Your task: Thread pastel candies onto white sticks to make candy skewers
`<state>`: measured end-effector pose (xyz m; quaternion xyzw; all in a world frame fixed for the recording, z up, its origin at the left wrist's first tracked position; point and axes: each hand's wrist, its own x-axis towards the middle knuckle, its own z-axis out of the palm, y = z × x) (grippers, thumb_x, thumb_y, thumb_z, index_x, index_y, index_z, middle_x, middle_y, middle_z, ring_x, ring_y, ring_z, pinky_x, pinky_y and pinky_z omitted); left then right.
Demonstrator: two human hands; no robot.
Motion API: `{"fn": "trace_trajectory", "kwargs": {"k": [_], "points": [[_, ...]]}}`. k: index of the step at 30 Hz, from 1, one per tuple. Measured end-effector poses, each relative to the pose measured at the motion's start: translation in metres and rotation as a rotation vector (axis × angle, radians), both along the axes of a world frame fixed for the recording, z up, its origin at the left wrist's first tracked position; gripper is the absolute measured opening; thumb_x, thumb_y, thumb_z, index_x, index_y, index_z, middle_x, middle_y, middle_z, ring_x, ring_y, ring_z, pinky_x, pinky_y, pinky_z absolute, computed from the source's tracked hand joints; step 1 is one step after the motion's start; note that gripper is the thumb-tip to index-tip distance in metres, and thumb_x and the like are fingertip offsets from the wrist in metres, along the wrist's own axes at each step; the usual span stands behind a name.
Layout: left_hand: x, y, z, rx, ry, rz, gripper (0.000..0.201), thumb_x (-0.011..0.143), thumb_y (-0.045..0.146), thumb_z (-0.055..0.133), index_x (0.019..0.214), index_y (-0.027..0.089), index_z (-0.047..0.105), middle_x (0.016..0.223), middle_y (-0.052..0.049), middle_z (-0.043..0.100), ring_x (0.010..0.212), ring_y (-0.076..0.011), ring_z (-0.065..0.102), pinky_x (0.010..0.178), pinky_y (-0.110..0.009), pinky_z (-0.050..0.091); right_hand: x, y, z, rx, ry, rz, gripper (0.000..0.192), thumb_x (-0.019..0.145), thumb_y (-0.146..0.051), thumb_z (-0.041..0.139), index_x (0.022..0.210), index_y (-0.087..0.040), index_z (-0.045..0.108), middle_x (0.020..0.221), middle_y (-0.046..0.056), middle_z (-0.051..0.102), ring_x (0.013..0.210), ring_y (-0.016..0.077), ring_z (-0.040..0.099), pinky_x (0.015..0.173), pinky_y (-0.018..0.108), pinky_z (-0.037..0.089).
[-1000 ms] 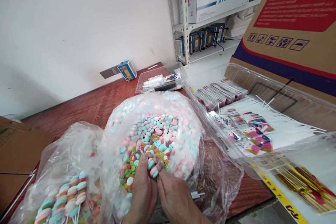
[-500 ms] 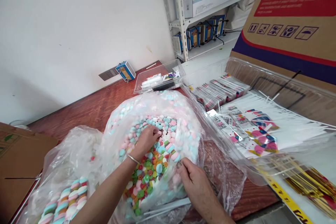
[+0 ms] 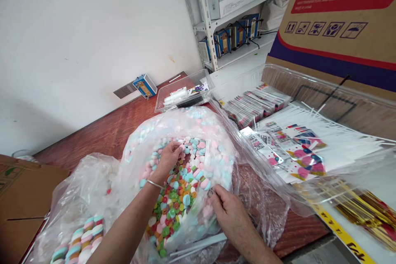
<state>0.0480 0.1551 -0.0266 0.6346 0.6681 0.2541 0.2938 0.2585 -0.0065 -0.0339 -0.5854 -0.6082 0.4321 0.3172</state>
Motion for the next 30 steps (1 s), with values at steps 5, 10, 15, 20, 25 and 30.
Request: {"fn": "trace_trajectory", "kwargs": {"k": [5,10,15,20,25,30], "points": [[0.011,0.006,-0.006,-0.098,-0.122,0.0,0.012,0.084,0.026,0.057,0.092,0.02,0.062,0.067,0.0,0.064,0.061,-0.0161,0.06,0.06,-0.026,0.045,0.002,0.0,0.001,-0.008,-0.005,-0.006,0.026,0.091,-0.032,0.035,0.073,-0.021,0.052,0.064,-0.003,0.056,0.062,0.016,0.055,0.058,0.025,0.038],[0.014,-0.003,-0.006,-0.291,-0.249,0.054,0.013,0.087,0.031,0.054,0.088,0.018,0.058,0.059,-0.001,0.061,0.052,-0.015,0.06,0.052,-0.026,0.048,0.001,-0.001,0.001,-0.018,0.01,0.001,0.028,0.091,-0.032,0.036,0.076,-0.021,0.056,0.068,-0.001,0.06,0.064,0.0167,0.057,0.06,0.025,0.04],[0.011,-0.004,-0.011,-0.322,-0.31,0.119,0.015,0.088,0.032,0.054,0.087,0.017,0.055,0.063,-0.002,0.061,0.051,-0.0128,0.06,0.056,-0.027,0.052,0.001,-0.003,0.003,0.006,0.047,-0.01,0.026,0.09,-0.03,0.039,0.078,-0.021,0.06,0.069,-0.001,0.064,0.065,0.0172,0.058,0.062,0.025,0.043],[0.007,-0.007,-0.014,-0.24,-0.226,0.084,0.008,0.087,0.023,0.052,0.088,0.019,0.058,0.067,-0.001,0.062,0.058,-0.014,0.061,0.059,-0.026,0.051,0.002,-0.002,0.004,0.016,0.08,-0.04,0.025,0.089,-0.029,0.041,0.074,-0.021,0.06,0.065,-0.001,0.062,0.064,0.0174,0.057,0.063,0.025,0.044],[0.006,-0.008,-0.01,-0.181,-0.065,-0.036,0.01,0.079,0.015,0.058,0.081,0.018,0.067,0.062,-0.001,0.062,0.059,-0.0158,0.058,0.06,-0.026,0.044,0.001,-0.002,0.001,0.009,0.087,-0.009,0.024,0.089,-0.029,0.042,0.074,-0.021,0.06,0.066,-0.001,0.062,0.066,0.0169,0.057,0.063,0.024,0.044],[0.002,-0.003,-0.012,-0.213,-0.025,-0.144,0.027,0.071,0.017,0.068,0.098,0.018,0.07,0.056,0.003,0.059,0.056,-0.0157,0.057,0.057,-0.025,0.041,-0.001,-0.003,-0.004,0.002,0.083,0.016,0.025,0.091,-0.03,0.039,0.081,-0.02,0.06,0.071,-0.001,0.064,0.066,0.0165,0.057,0.062,0.024,0.042]]}}
